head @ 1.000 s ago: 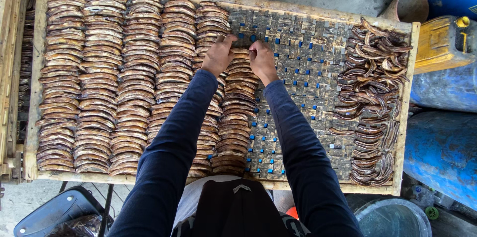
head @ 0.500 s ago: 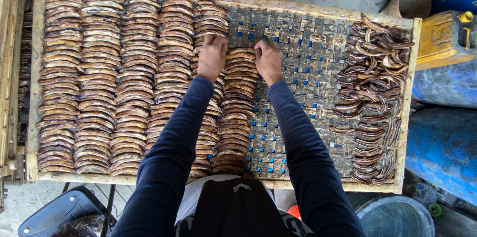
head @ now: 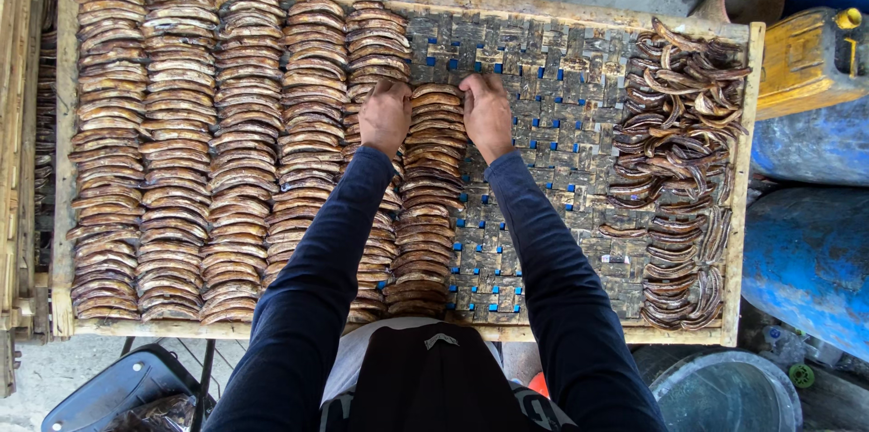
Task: The person arranges dried banana slices on a woven bamboo drying tray, picking slices from a pile at one end and placing them in neat rows across the empty mesh surface. They work one slice at a time, spreading the rows outward to cover more of the tray.
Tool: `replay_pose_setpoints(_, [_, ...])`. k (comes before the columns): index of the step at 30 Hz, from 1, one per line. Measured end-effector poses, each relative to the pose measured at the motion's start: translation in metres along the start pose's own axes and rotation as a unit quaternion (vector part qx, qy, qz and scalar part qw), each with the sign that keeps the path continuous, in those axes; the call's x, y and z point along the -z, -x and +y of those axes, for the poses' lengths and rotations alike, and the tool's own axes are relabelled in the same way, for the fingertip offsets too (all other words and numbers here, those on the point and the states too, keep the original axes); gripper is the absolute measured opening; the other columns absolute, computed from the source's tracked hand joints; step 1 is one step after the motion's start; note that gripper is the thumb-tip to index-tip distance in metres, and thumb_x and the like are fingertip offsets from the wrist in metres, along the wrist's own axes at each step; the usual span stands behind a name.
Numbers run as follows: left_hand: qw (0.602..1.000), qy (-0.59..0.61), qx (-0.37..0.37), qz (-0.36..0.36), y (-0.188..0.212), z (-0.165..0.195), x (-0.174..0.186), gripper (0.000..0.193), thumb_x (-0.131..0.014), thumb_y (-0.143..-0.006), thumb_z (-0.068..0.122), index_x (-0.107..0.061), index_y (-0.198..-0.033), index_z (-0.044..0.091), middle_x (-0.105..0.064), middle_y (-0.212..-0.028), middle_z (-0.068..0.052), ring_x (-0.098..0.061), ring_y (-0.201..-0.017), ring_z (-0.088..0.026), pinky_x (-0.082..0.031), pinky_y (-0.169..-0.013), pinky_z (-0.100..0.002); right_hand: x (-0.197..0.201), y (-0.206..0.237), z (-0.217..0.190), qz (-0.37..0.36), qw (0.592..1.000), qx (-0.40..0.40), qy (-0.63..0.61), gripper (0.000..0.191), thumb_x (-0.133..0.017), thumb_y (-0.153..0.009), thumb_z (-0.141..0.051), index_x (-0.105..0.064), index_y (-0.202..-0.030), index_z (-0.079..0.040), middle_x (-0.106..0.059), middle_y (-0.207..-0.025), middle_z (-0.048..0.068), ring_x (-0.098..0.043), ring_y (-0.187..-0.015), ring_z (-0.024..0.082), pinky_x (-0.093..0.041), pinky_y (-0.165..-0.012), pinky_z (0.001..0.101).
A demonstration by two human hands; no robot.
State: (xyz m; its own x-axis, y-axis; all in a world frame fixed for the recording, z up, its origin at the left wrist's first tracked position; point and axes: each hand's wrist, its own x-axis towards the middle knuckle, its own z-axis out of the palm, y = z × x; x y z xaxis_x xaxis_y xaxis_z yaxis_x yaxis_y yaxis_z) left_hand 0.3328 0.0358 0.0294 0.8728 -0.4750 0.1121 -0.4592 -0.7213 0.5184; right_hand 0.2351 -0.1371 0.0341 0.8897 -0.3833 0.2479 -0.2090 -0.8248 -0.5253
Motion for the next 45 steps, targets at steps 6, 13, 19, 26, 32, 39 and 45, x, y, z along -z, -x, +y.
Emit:
replay_pose_setpoints(6, [0.990,0.046,-0.110,0.079,0.017,0.002,0.008,0.017,-0.069,-0.092,0.008,-0.072,-0.108,0.008,-0.070,-0.105,-0.013,-0.068,-0.097,-0.034,-0.057,-0.086,-0.047,-0.002,0.013,-0.015,-0.006,0.994,0.071,0.085,0.011,-0.073,-0.088,-0.004,-0.072,-0.097,-0.011,-0.065,-0.097,0.010,-0.066,-0.098,0.033,-0.055,-0.086,0.0486])
replay_pose_setpoints(13, [0.985,0.013,-0.161,0.059,0.019,-0.002,0.000,0.021,-0.069,-0.087,0.010,-0.072,-0.108,0.008,-0.071,-0.105,-0.014,-0.065,-0.097,-0.036,-0.054,-0.086,-0.048,0.002,0.018,-0.014,0.004,1.000,0.004,0.022,0.013,-0.068,-0.089,0.001,-0.068,-0.099,-0.007,-0.064,-0.100,0.014,-0.064,-0.098,0.036,-0.055,-0.087,0.0494])
replay_pose_setpoints(19, [0.977,0.100,-0.157,0.109,0.033,-0.003,0.016,0.016,-0.068,-0.095,0.007,-0.074,-0.110,0.008,-0.069,-0.100,-0.016,-0.064,-0.093,-0.039,-0.053,-0.084,-0.050,0.028,0.060,0.016,0.089,0.986,-0.064,-0.128,0.011,-0.069,-0.094,0.001,-0.068,-0.099,-0.009,-0.066,-0.100,0.011,-0.068,-0.086,0.030,-0.056,-0.074,0.0428])
replay_pose_setpoints(26, [0.969,0.149,-0.133,0.144,0.121,0.028,0.052,0.018,-0.070,-0.098,0.006,-0.069,-0.116,0.005,-0.069,-0.111,-0.019,-0.065,-0.102,-0.038,-0.054,-0.087,-0.047,0.117,0.158,0.113,0.099,0.976,-0.139,-0.134,0.023,-0.076,-0.090,-0.004,-0.067,-0.111,-0.008,-0.062,-0.109,0.012,-0.071,-0.083,0.020,-0.059,-0.071,0.0289])
replay_pose_setpoints(32, [0.979,0.163,-0.068,0.105,0.231,0.051,0.071,0.014,-0.069,-0.098,0.005,-0.070,-0.113,0.007,-0.070,-0.113,-0.014,-0.068,-0.100,-0.031,-0.056,-0.085,-0.041,0.218,0.179,0.225,0.115,0.975,-0.184,0.047,0.040,-0.084,-0.086,-0.018,-0.063,-0.117,-0.007,-0.070,-0.109,0.013,-0.063,-0.102,0.034,-0.051,-0.099,0.0459])
replay_pose_setpoints(39, [0.983,0.110,0.016,0.144,0.301,0.064,0.082,0.019,-0.068,-0.096,0.004,-0.071,-0.114,0.006,-0.070,-0.114,-0.016,-0.068,-0.104,-0.034,-0.056,-0.088,-0.042,0.272,0.126,0.263,0.096,0.947,-0.280,0.124,0.091,-0.092,-0.079,-0.038,-0.044,-0.149,-0.007,-0.041,-0.149,0.027,-0.038,-0.137,0.049,-0.032,-0.115,0.0595])
replay_pose_setpoints(45, [0.979,0.112,0.043,0.165,0.343,0.101,0.067,0.016,-0.067,-0.098,0.004,-0.072,-0.113,0.007,-0.071,-0.114,-0.014,-0.069,-0.108,-0.032,-0.056,-0.091,-0.041,0.285,0.063,0.259,-0.025,0.906,-0.358,0.224,0.098,-0.086,-0.076,-0.051,-0.039,-0.155,-0.017,-0.033,-0.159,0.020,-0.038,-0.139,0.049,-0.036,-0.116,0.0556])
